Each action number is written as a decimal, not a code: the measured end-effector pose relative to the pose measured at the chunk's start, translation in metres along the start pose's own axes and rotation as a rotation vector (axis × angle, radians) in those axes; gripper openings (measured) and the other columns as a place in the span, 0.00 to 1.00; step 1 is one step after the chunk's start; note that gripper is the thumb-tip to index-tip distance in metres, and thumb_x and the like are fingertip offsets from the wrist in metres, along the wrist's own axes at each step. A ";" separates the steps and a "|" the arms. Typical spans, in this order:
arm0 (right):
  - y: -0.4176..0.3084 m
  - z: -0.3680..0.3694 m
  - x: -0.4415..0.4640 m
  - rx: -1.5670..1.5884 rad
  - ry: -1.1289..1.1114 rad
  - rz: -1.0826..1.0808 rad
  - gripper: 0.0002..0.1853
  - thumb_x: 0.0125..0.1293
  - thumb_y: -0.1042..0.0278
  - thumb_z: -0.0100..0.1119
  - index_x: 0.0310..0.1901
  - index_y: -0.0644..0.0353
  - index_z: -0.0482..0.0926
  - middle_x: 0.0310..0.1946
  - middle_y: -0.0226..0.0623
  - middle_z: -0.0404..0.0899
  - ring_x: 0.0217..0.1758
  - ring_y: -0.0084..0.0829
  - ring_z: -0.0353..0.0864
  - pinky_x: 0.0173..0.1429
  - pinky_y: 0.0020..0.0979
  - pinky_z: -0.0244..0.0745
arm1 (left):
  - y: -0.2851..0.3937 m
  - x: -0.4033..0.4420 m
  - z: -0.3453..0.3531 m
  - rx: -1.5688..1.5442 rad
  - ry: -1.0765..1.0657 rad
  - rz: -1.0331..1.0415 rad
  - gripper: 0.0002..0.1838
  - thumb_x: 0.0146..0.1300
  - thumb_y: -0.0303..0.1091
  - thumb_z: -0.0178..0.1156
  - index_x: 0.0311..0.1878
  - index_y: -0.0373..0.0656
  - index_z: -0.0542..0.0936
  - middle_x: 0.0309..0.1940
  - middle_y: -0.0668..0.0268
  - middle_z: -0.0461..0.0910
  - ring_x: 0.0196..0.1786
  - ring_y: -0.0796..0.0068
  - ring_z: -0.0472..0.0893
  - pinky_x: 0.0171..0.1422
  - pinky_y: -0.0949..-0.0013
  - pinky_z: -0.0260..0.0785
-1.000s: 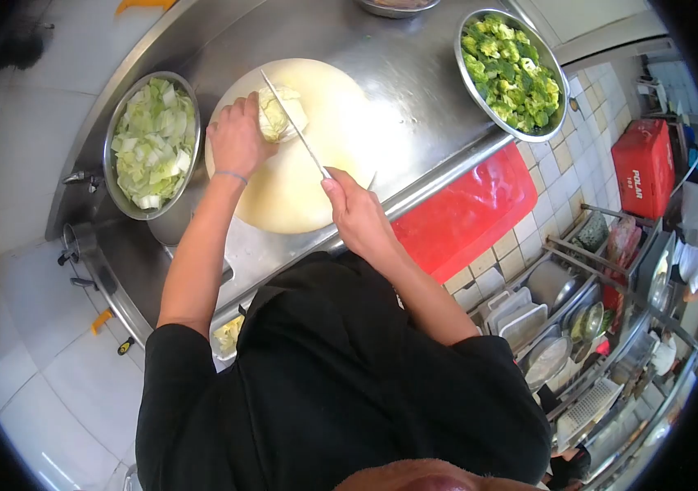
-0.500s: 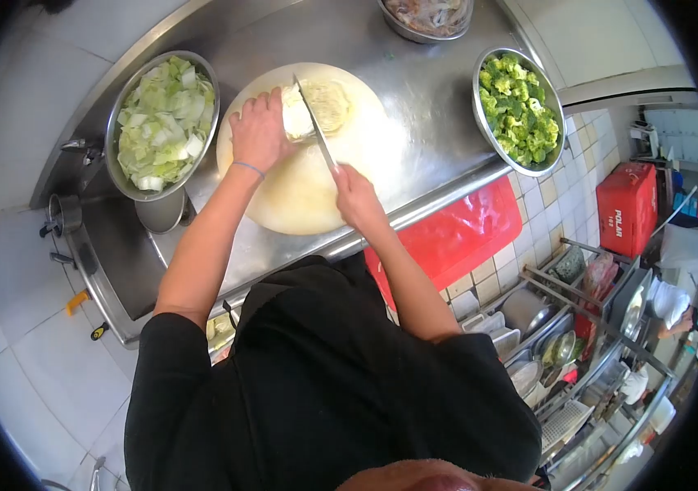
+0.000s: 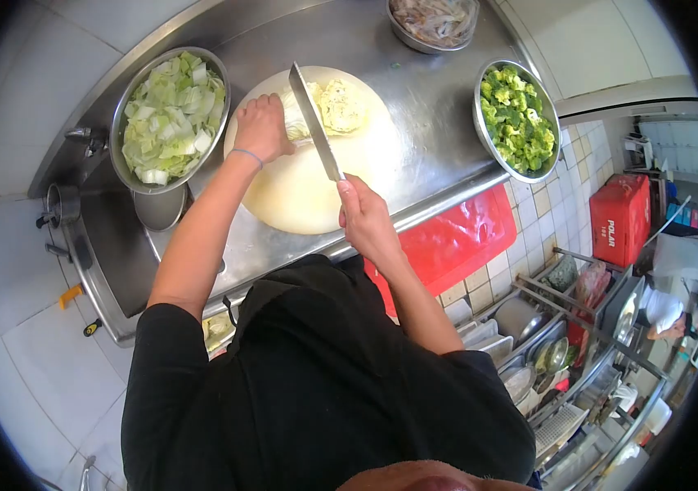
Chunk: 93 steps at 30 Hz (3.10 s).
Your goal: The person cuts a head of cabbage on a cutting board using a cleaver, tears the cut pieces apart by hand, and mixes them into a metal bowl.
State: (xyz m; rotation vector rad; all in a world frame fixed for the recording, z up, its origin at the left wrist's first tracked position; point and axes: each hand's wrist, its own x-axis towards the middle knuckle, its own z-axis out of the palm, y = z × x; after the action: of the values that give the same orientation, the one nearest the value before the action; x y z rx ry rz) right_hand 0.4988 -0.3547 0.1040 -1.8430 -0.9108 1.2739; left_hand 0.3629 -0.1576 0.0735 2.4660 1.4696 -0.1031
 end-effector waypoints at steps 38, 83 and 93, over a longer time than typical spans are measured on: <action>-0.003 0.007 -0.030 0.010 -0.021 0.025 0.28 0.81 0.47 0.40 0.61 0.65 0.77 0.25 0.47 0.78 0.32 0.40 0.82 0.41 0.40 0.74 | -0.028 -0.009 0.008 0.042 -0.024 0.009 0.43 0.37 0.41 0.81 0.54 0.27 0.73 0.53 0.46 0.78 0.61 0.48 0.76 0.69 0.60 0.69; -0.004 0.034 -0.023 -0.058 -0.028 -0.013 0.25 0.81 0.47 0.41 0.51 0.65 0.76 0.21 0.44 0.74 0.24 0.39 0.76 0.33 0.39 0.70 | -0.084 -0.020 0.043 -0.543 0.404 0.408 0.20 0.51 0.32 0.66 0.50 0.44 0.78 0.53 0.57 0.73 0.60 0.50 0.69 0.69 0.55 0.63; -0.002 0.053 -0.009 -0.222 0.065 -0.097 0.25 0.82 0.49 0.40 0.54 0.66 0.76 0.25 0.52 0.75 0.30 0.48 0.78 0.40 0.45 0.71 | -0.081 -0.016 0.040 -0.567 0.371 0.330 0.20 0.48 0.30 0.64 0.48 0.45 0.78 0.52 0.58 0.74 0.59 0.50 0.69 0.66 0.55 0.63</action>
State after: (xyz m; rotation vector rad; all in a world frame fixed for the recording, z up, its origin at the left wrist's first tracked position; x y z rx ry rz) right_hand 0.4455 -0.3529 0.0954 -1.9713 -1.1298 1.0830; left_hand 0.2880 -0.1455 0.0225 2.2649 0.9904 0.7610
